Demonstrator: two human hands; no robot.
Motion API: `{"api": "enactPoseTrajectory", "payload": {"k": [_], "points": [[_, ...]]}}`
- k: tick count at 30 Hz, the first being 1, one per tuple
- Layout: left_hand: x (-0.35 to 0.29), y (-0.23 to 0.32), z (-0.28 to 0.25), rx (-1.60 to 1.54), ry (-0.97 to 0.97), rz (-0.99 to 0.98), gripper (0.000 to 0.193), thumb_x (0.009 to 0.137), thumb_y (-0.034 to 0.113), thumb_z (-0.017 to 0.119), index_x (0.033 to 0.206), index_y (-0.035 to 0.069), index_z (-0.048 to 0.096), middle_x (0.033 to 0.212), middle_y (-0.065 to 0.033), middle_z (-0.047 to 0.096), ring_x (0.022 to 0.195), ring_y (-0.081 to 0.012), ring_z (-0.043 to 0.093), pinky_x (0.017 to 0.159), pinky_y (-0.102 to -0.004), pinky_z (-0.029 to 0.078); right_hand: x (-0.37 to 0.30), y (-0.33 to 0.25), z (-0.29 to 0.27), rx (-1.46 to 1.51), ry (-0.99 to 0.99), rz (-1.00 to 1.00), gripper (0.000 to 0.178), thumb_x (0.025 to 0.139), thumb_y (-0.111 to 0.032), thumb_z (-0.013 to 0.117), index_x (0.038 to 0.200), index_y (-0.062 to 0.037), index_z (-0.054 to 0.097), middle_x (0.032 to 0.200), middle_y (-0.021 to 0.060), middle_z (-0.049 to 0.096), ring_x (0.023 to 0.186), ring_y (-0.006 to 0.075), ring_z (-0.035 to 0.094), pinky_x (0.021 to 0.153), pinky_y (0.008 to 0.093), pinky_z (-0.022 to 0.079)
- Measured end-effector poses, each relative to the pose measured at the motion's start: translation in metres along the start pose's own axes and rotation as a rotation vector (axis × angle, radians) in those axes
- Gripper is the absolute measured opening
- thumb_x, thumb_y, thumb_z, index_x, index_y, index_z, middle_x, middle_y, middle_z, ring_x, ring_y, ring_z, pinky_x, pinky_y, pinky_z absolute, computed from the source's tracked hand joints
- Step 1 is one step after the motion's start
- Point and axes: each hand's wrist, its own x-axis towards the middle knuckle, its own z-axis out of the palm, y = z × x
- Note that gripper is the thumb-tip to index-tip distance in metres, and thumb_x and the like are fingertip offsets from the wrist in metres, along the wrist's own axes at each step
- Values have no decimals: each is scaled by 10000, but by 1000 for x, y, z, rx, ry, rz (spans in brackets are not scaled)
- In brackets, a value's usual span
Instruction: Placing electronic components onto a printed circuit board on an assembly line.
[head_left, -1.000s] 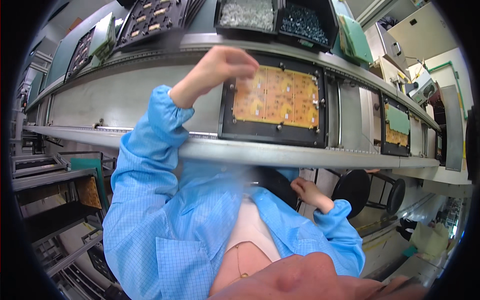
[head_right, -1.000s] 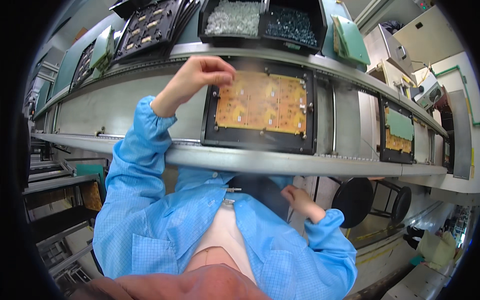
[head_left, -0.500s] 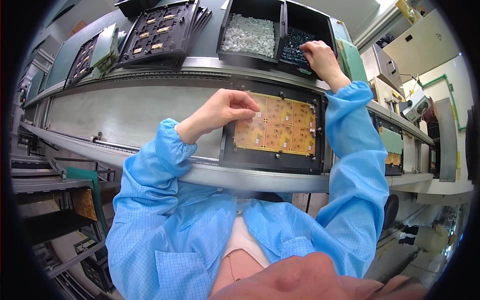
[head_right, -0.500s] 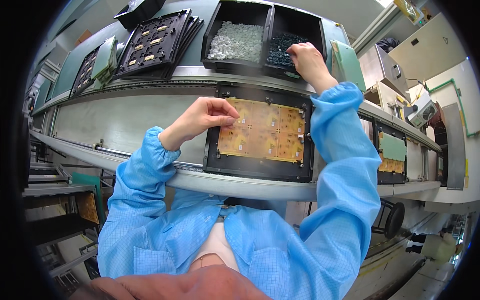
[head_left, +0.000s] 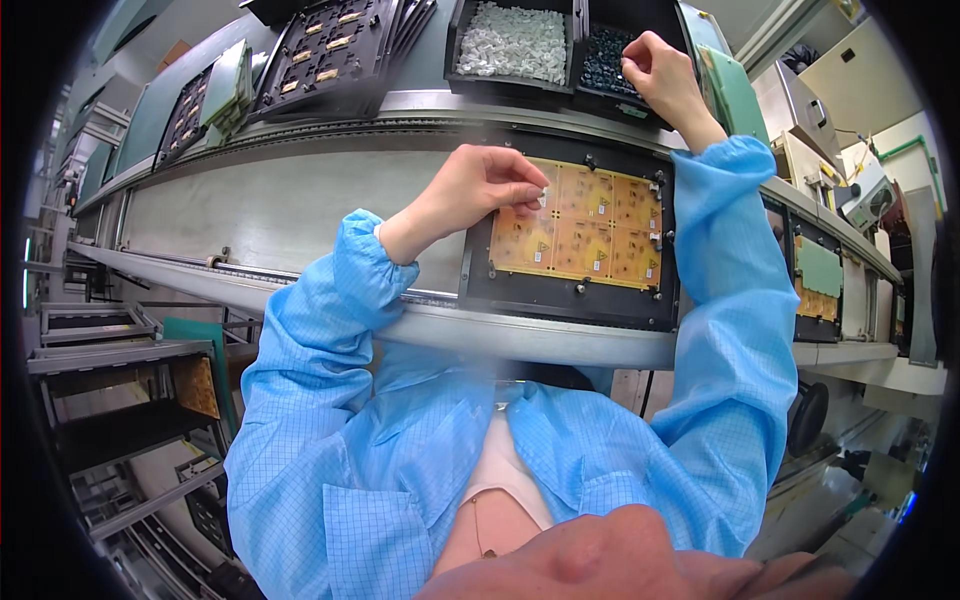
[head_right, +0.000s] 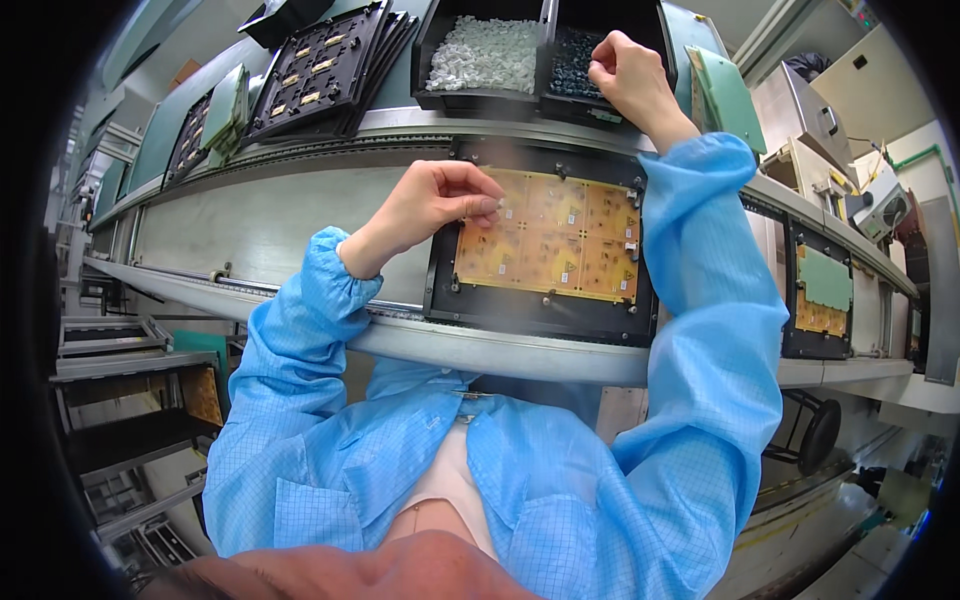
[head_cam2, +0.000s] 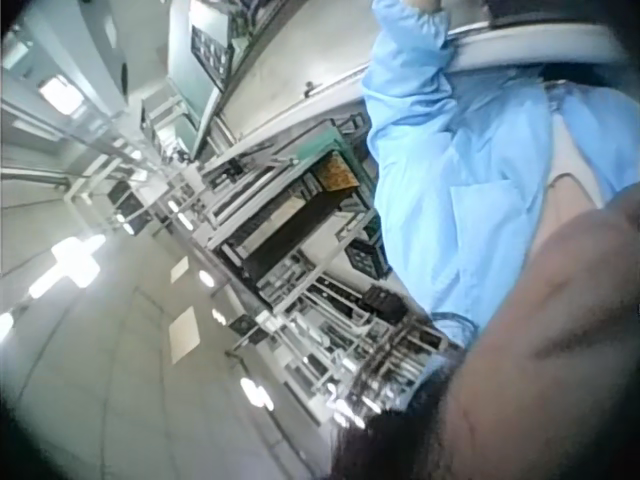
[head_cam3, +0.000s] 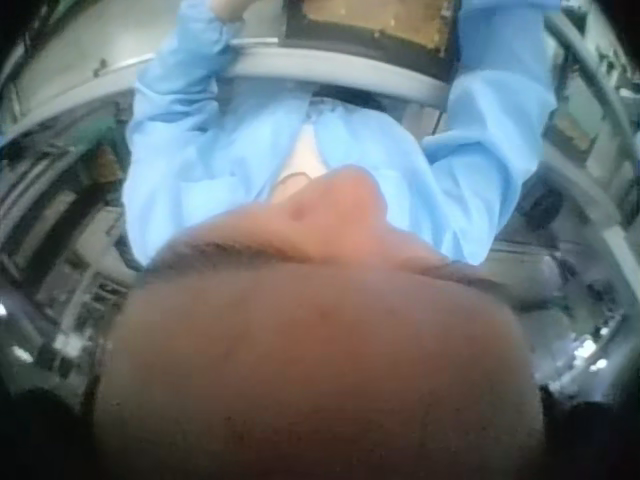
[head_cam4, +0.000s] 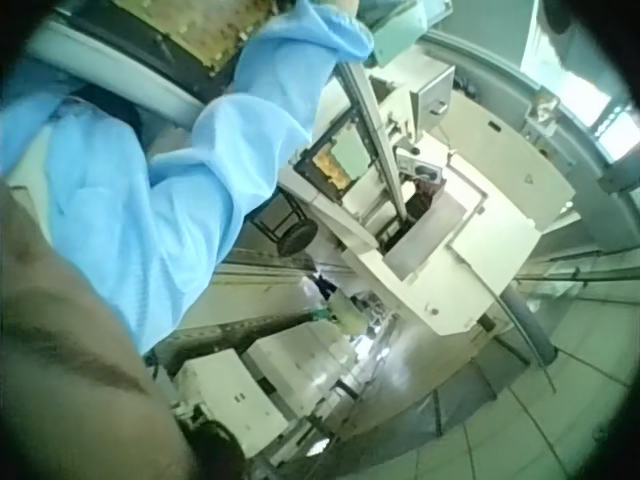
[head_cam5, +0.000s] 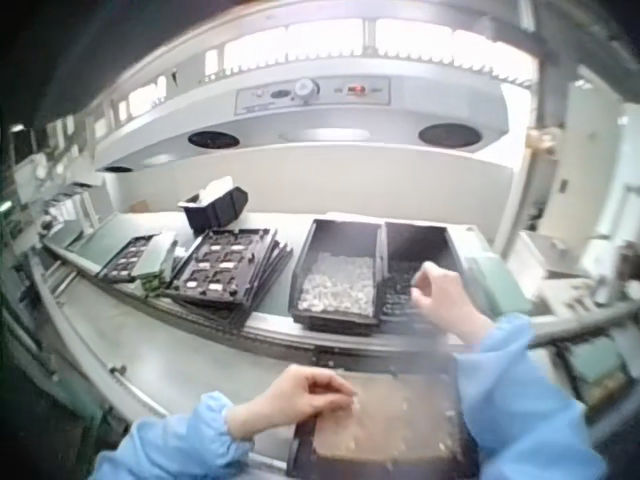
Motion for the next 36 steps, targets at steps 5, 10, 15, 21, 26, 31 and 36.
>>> {"api": "enactPoseTrajectory", "payload": {"k": [5,10,15,21,26,31,36], "points": [[15,15,17,353,97,112,119,896,32,631,971,-36,694,842,-79,720,769,-126,706,697,-249,555,-56,-51,-14,382,34,109,163,895,-124,661,999,-4,625,845,45,672,779,101,641,739,254,525],[55,12,44,593,56,241,166,860,128,662,976,23,718,845,-95,726,773,-161,705,709,-291,549,-112,-62,-26,555,-24,171,125,910,-87,650,999,1,638,877,38,662,817,85,630,758,237,519],[87,-1,66,795,68,240,149,827,134,655,916,59,748,860,-110,725,805,-261,690,756,-347,548,-149,-35,-18,644,16,343,139,943,-75,618,1048,14,632,916,29,666,825,75,634,757,219,516],[93,-17,80,1160,137,497,79,798,129,682,838,96,742,907,-83,648,927,-290,608,795,-374,509,-162,-18,-19,749,46,388,137,943,-78,621,1046,11,633,915,21,666,828,69,630,757,212,515],[90,-12,79,1182,174,483,68,802,151,671,824,119,727,943,-83,574,936,-292,572,771,-383,494,-165,-17,-21,768,41,375,142,940,-79,625,1048,13,634,906,23,669,834,63,629,759,210,516],[94,-19,76,1262,178,617,50,783,153,732,798,106,742,890,-42,566,905,-240,577,768,-347,503,-166,-18,-21,757,54,356,138,937,-82,629,1040,10,639,900,18,669,829,63,629,759,210,520],[95,-21,78,1176,185,537,53,776,155,736,791,104,740,878,-35,565,891,-235,576,776,-353,497,-167,-21,-20,697,69,315,121,936,-87,628,1017,1,649,893,20,669,808,64,627,745,215,529]]}}
